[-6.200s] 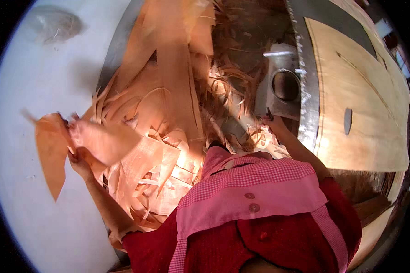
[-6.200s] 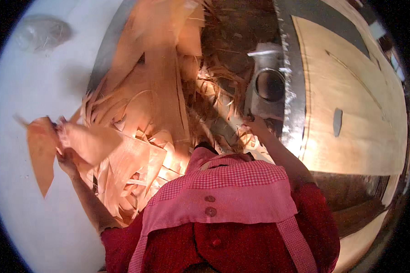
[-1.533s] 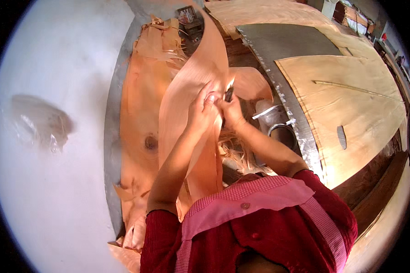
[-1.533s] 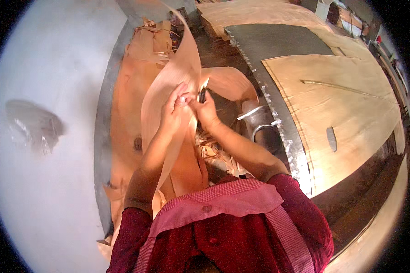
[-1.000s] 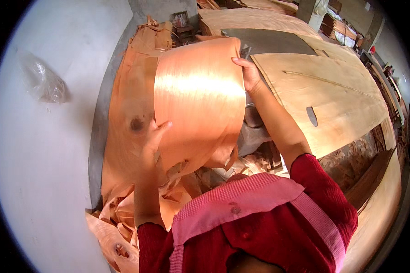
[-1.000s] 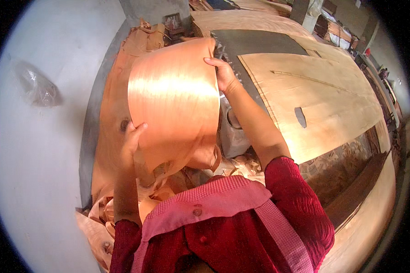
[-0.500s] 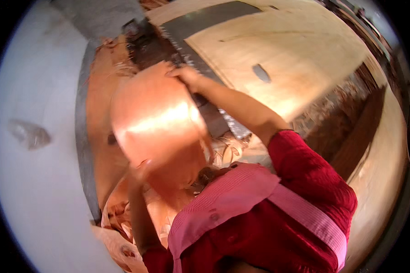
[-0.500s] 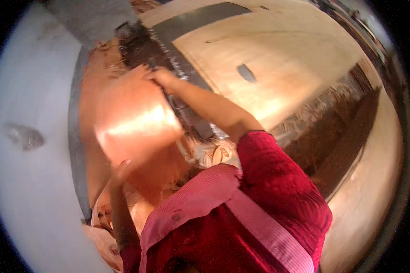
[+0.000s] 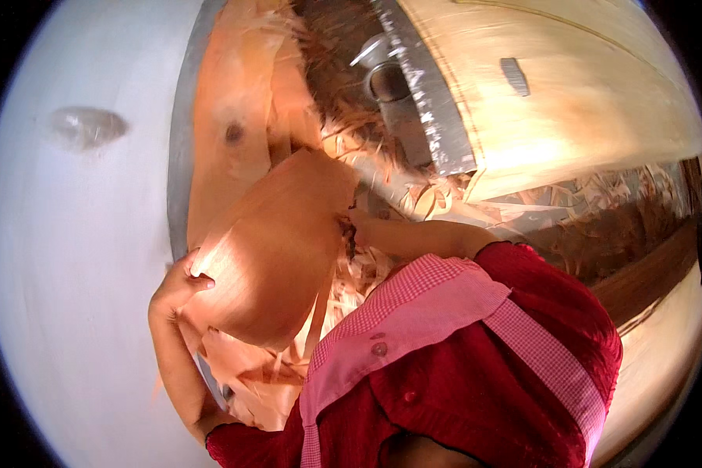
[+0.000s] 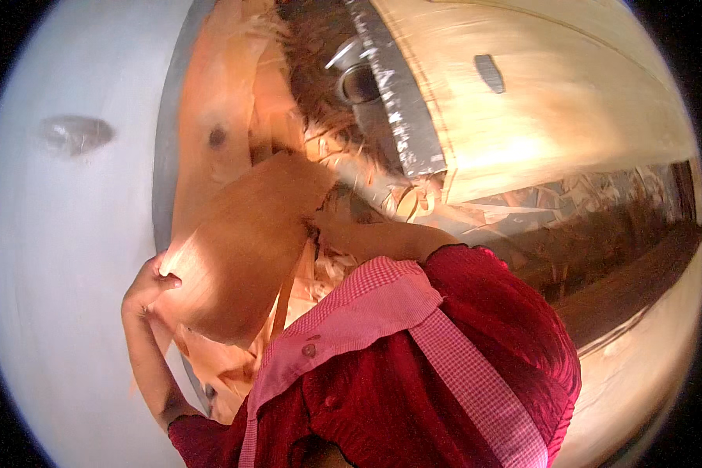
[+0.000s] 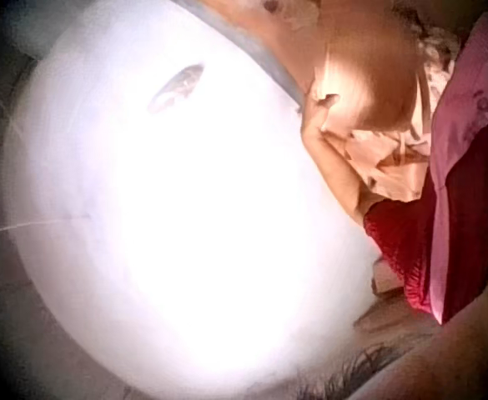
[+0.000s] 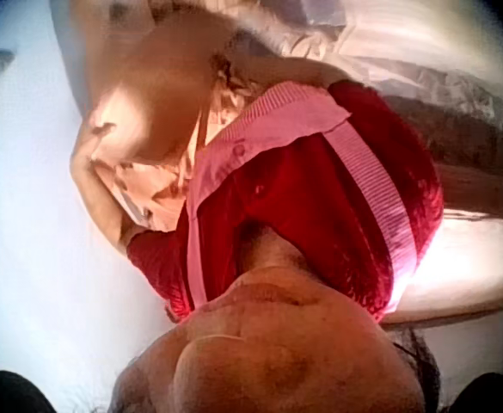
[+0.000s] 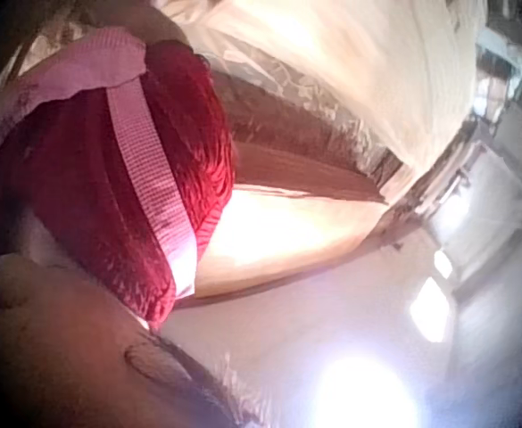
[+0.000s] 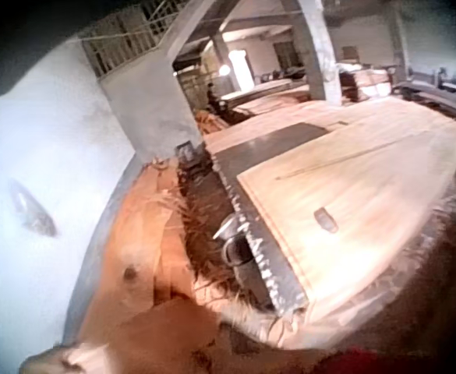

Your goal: The person lifts and examines large sheets of wood veneer from a stack, uses a utility knife to cut smaller sections and patches, and applies tape to pieces of the veneer.

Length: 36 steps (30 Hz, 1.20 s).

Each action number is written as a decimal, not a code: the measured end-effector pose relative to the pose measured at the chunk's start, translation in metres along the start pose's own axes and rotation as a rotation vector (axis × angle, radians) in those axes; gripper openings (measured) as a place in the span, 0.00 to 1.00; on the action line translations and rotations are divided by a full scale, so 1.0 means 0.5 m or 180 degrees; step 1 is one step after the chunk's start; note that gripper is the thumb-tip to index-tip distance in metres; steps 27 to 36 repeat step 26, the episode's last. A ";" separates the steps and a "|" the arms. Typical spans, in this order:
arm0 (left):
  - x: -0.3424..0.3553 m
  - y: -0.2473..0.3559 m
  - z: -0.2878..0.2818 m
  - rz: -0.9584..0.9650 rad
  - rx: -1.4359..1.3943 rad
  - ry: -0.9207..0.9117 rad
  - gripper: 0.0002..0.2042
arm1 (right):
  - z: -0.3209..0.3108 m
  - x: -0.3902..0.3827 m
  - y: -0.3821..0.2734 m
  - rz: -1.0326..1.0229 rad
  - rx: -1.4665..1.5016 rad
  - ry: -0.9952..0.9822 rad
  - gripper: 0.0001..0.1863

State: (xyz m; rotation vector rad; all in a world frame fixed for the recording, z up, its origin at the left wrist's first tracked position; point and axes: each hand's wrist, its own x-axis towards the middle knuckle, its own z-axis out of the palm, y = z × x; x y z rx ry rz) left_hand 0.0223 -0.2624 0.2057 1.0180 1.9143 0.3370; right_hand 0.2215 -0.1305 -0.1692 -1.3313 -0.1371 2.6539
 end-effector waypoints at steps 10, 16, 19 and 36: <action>-0.392 -0.266 0.187 -0.0322 -0.0868 0.1129 0.24 | 0.107 -0.017 0.000 -0.0412 0.0067 -0.1445 0.05; -0.619 -0.476 0.462 -0.0562 -0.1666 0.2153 0.22 | 0.382 -0.240 0.123 -0.0751 -0.1396 -0.2191 0.05; -0.722 -0.563 0.574 -0.0692 -0.1991 0.2752 0.29 | 0.493 -0.307 0.237 -0.0496 -0.1789 -0.2732 0.07; -0.943 -0.656 0.707 -0.1032 -0.2684 0.4553 0.31 | 0.728 -0.577 0.639 -0.1013 -0.1931 -0.3779 0.07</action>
